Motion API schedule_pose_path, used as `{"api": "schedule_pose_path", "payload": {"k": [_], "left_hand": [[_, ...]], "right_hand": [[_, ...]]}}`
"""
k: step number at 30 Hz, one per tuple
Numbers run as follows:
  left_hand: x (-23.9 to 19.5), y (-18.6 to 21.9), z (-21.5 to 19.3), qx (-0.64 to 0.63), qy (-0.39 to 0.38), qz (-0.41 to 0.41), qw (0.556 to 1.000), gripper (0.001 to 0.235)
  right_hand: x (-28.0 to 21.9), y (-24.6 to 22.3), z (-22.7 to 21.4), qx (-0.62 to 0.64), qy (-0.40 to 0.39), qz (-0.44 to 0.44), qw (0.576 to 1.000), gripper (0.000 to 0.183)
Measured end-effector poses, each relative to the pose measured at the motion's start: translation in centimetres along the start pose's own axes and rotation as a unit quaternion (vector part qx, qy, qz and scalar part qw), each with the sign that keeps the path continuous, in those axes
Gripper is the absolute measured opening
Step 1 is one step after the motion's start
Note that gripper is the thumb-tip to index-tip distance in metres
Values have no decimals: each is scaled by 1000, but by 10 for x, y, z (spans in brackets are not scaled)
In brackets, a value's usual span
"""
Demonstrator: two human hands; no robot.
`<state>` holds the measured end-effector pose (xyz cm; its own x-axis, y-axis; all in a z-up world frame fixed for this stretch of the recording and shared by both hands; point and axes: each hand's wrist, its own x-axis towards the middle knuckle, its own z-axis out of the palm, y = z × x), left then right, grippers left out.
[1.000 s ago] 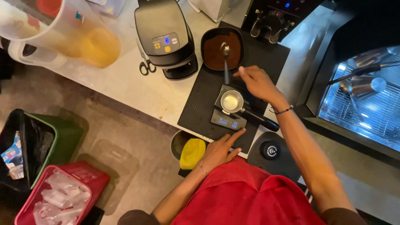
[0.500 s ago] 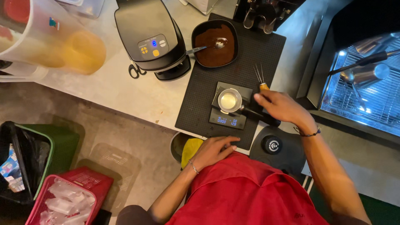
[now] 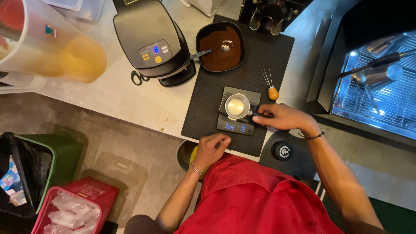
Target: The person prepares an espresso shot by dosing ground coffee into a portafilter, tamping the grounds, and placing the portafilter into the espresso machine. They also monitor a milk pitcher on a scale during the process.
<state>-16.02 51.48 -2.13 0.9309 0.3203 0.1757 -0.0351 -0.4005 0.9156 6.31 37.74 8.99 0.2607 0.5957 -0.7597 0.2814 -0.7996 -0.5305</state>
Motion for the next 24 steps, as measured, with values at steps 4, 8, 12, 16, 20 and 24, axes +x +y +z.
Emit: {"api": "schedule_pose_path", "payload": {"k": [4,8,12,16,20,24], "left_hand": [[3,3,-2,6,2,3,1000,13],[7,10,-4,-17,32,26,999,18],[3,-13,2,36,84,73,993,29],[2,-28,3,40,112,95,988,33],[3,-37,8,86,120,116,982,40],[5,-42,15,158,132,131,970,42]], "right_hand": [[3,4,-1,4,9,3,1000,37],[6,6,-1,-14,-27,11,999,39],[16,17,10,118,-86,-9,989,21],[11,23,9,172,-29,-56,983,16],[-8,11,-4,248,-1,-70,966,14],[1,7,-9,365,119,-131,914,5]]}}
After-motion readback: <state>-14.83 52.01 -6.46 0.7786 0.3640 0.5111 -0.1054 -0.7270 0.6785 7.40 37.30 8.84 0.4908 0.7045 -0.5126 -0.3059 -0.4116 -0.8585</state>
